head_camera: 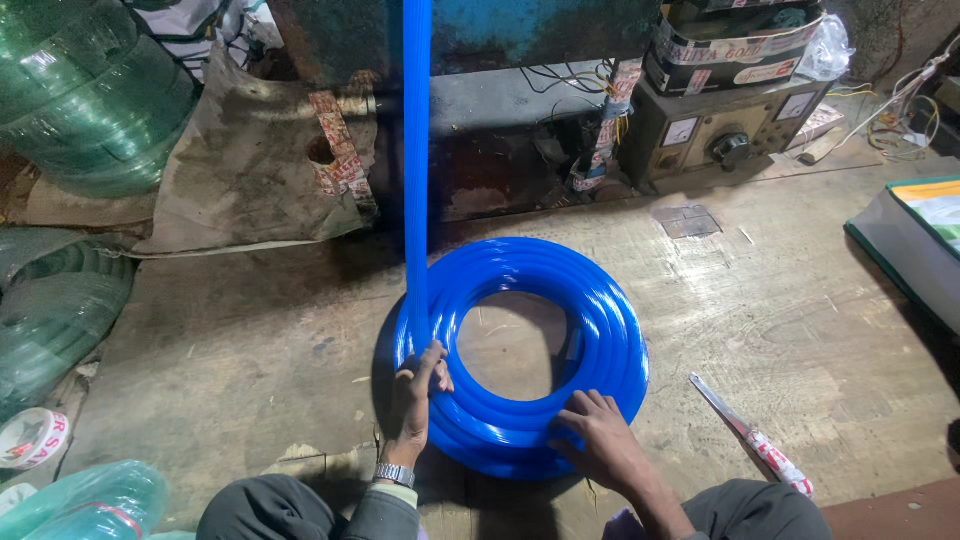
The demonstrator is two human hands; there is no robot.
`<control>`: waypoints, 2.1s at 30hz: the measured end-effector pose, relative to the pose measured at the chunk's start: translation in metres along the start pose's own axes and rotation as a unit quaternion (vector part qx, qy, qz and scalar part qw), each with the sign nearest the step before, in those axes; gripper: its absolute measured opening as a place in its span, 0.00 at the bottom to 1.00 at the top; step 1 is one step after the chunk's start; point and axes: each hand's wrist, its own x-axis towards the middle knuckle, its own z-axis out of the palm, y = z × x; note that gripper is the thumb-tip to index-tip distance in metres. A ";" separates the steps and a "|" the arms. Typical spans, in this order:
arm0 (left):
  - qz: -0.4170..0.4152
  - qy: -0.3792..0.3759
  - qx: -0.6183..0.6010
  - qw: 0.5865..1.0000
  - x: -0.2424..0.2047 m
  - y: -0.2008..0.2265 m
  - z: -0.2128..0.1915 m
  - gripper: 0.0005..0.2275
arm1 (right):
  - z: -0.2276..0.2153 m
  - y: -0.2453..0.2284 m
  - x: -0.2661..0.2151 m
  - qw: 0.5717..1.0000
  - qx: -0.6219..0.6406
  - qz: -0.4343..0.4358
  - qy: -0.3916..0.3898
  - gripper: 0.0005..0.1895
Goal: The person coils a long, flexible blue pipe into a circular shape on the floor. They use both hands to guide the pipe as it is fed from a machine, creating a neat, stacked coil.
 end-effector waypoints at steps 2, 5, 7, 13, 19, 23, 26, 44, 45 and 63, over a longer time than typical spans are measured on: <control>0.009 -0.012 0.012 1.000 -0.001 0.000 -0.001 0.15 | -0.001 -0.001 0.003 1.000 -0.002 -0.008 -0.002 0.12; 0.025 -0.009 0.050 0.998 0.003 -0.012 -0.005 0.19 | -0.003 -0.001 0.004 1.000 -0.008 -0.011 -0.009 0.13; 0.034 0.006 0.075 0.997 0.007 -0.015 -0.005 0.21 | 0.001 -0.002 0.003 1.000 -0.014 -0.006 -0.012 0.13; -0.003 0.060 0.186 0.981 0.015 0.015 -0.004 0.16 | 0.002 -0.009 0.001 0.999 -0.008 -0.003 0.046 0.12; -0.009 0.056 0.339 0.939 0.046 0.058 -0.022 0.16 | 0.006 -0.024 0.005 0.995 0.002 -0.059 0.078 0.14; -0.018 -0.072 0.539 0.839 0.069 0.084 -0.039 0.21 | 0.012 -0.047 0.008 0.992 0.002 -0.099 0.080 0.16; -0.065 -0.141 0.574 0.804 0.070 0.101 -0.041 0.21 | 0.019 -0.058 0.009 0.994 -0.007 -0.085 0.066 0.18; -0.035 -0.105 0.467 0.877 0.095 0.013 -0.063 0.18 | 0.038 -0.062 0.012 0.989 -0.066 -0.077 0.109 0.18; -0.016 -0.090 0.453 0.887 0.101 0.003 -0.065 0.17 | 0.040 -0.062 0.013 0.983 -0.083 -0.086 0.136 0.17; -0.038 -0.110 0.424 0.898 0.121 -0.032 -0.067 0.15 | 0.043 -0.069 0.015 0.988 -0.062 -0.086 0.109 0.20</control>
